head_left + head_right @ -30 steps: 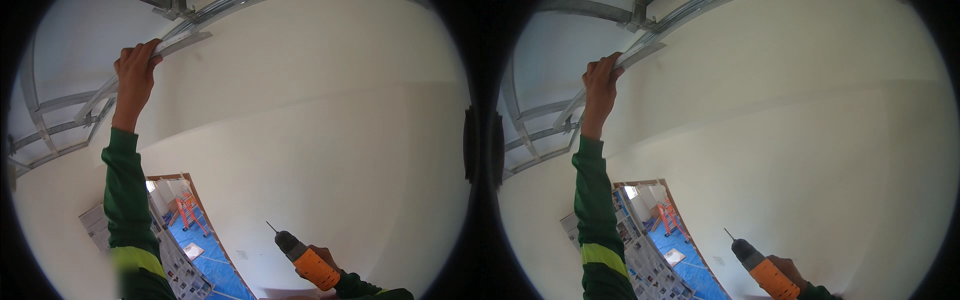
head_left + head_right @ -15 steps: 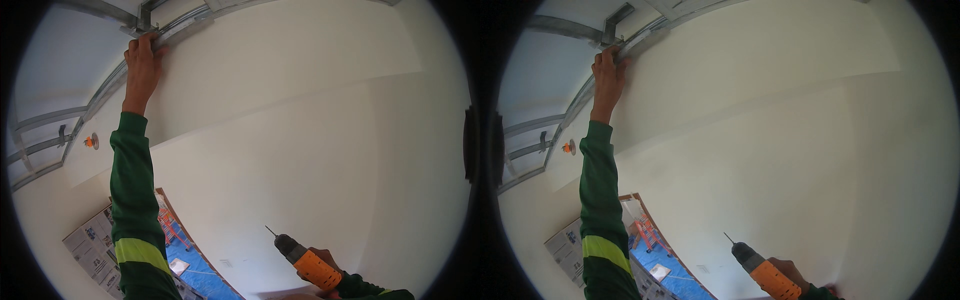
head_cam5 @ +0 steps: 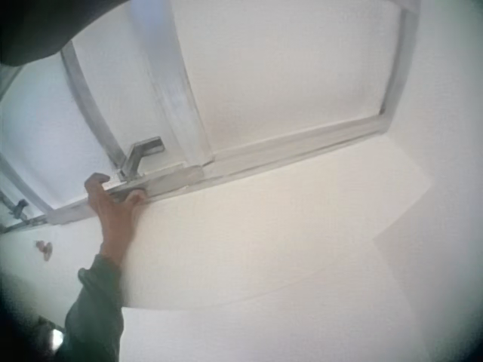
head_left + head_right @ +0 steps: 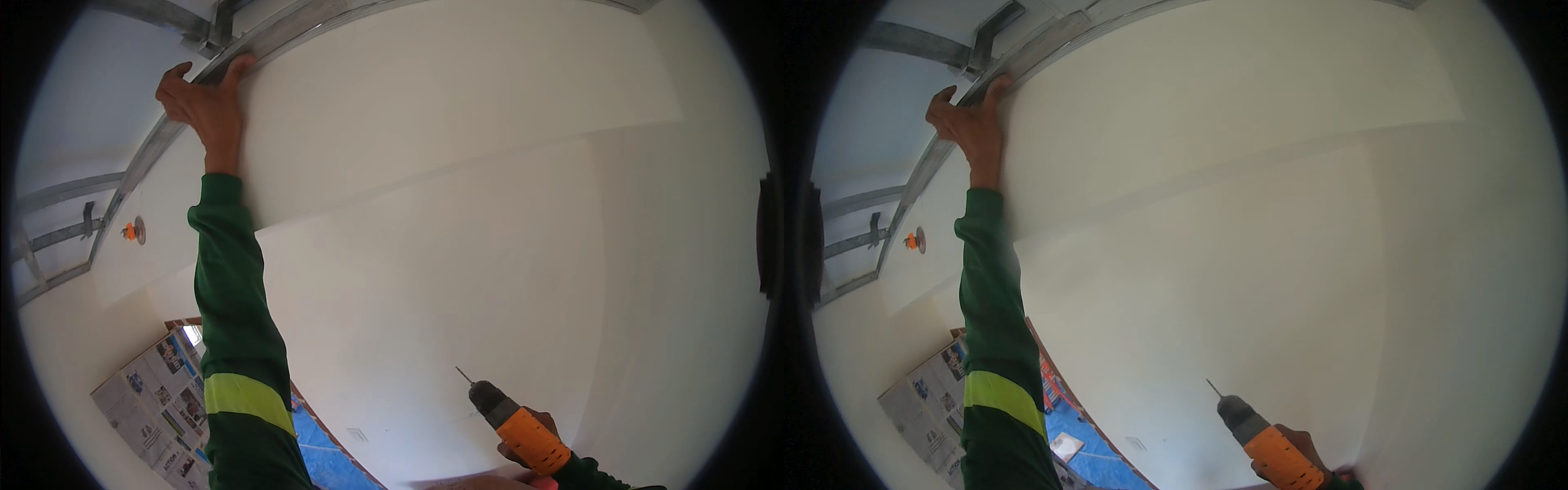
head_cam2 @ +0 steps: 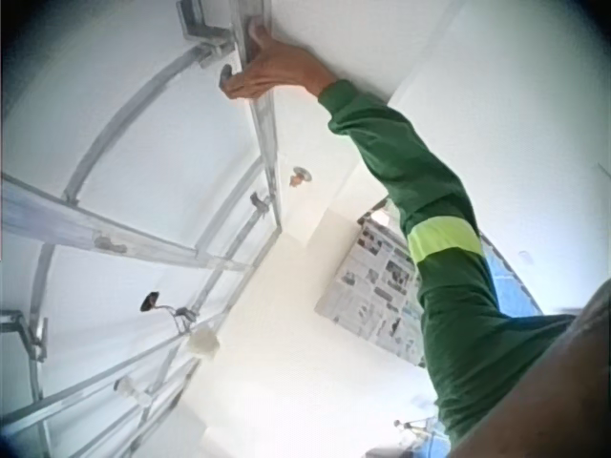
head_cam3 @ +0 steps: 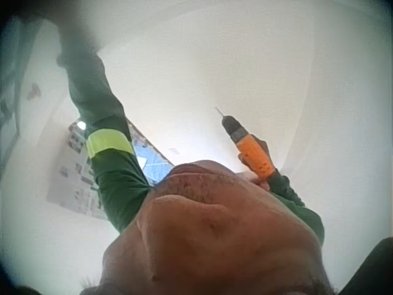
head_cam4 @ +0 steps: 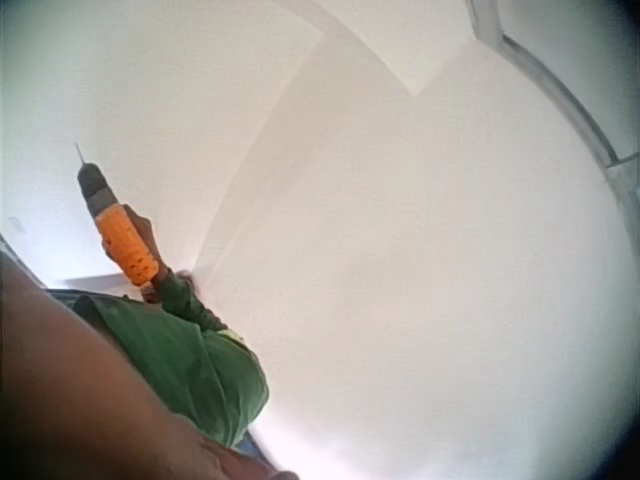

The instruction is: The person installs metal ceiling tracks by positioning them against the ceiling, cutting them to length with pliers, and securing them with a cordless drill. The person repeatedly positions, cuts, and drills the tracks along the ceiling grid.

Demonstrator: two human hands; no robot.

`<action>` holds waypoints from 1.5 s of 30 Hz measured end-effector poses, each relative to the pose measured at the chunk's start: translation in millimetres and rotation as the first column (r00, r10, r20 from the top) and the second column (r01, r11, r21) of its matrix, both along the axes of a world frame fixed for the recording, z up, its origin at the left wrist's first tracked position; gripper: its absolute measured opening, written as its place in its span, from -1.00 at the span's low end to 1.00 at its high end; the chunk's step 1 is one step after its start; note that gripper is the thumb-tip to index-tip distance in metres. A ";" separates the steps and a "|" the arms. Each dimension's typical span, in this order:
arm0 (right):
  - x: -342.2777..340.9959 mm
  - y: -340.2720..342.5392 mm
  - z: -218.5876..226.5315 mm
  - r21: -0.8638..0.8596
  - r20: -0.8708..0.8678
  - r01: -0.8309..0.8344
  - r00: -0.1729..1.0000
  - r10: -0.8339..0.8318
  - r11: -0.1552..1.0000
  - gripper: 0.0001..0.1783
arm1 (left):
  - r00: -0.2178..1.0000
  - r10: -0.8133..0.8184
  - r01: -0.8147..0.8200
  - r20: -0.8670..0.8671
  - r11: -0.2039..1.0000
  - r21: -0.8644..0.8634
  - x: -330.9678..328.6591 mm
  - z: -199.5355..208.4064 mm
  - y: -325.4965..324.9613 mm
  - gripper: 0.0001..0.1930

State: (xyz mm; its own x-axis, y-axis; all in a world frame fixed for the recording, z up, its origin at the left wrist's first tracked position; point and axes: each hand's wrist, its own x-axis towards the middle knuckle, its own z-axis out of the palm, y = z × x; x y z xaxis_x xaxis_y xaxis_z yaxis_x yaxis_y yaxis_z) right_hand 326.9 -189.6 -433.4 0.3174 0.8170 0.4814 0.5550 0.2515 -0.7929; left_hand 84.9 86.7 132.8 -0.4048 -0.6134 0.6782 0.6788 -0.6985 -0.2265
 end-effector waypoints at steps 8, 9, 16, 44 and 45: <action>12.6 9.2 -14.9 -0.066 0.331 0.097 0.941 -0.070 0.993 -0.79 | 0.924 0.314 -0.327 -0.218 0.945 -0.024 -45.8 5.4 10.9 -0.44; 14.6 12.2 -16.8 -0.099 0.307 0.100 0.950 -0.065 0.990 -0.80 | 0.913 0.360 -0.387 -0.192 0.914 -0.124 -48.1 7.4 11.7 -0.50; 16.3 47.6 -8.0 -0.057 -0.145 -0.226 0.966 0.216 0.972 -0.80 | 0.880 0.363 -0.414 -0.307 0.903 -0.119 -56.2 12.0 14.6 -0.54; 6.6 75.5 -52.1 -0.430 -0.114 -0.164 0.985 0.127 0.888 -0.74 | 0.822 0.566 -0.570 -0.069 0.815 -0.105 -114.6 -19.1 35.8 -0.46; 8.2 71.5 -56.2 -0.388 -0.236 -0.170 0.968 0.080 0.906 -0.66 | 0.837 0.539 -0.547 -0.093 0.827 -0.127 -115.0 -17.4 40.3 -0.46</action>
State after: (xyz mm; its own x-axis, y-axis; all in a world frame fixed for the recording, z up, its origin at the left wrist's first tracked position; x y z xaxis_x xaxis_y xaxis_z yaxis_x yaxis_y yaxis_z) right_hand 335.1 -118.1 -489.6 0.2566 0.9658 0.0367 0.3500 -0.0575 -0.9350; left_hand -30.1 127.0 115.4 0.0023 -0.6192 0.7852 0.9486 -0.2473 -0.1978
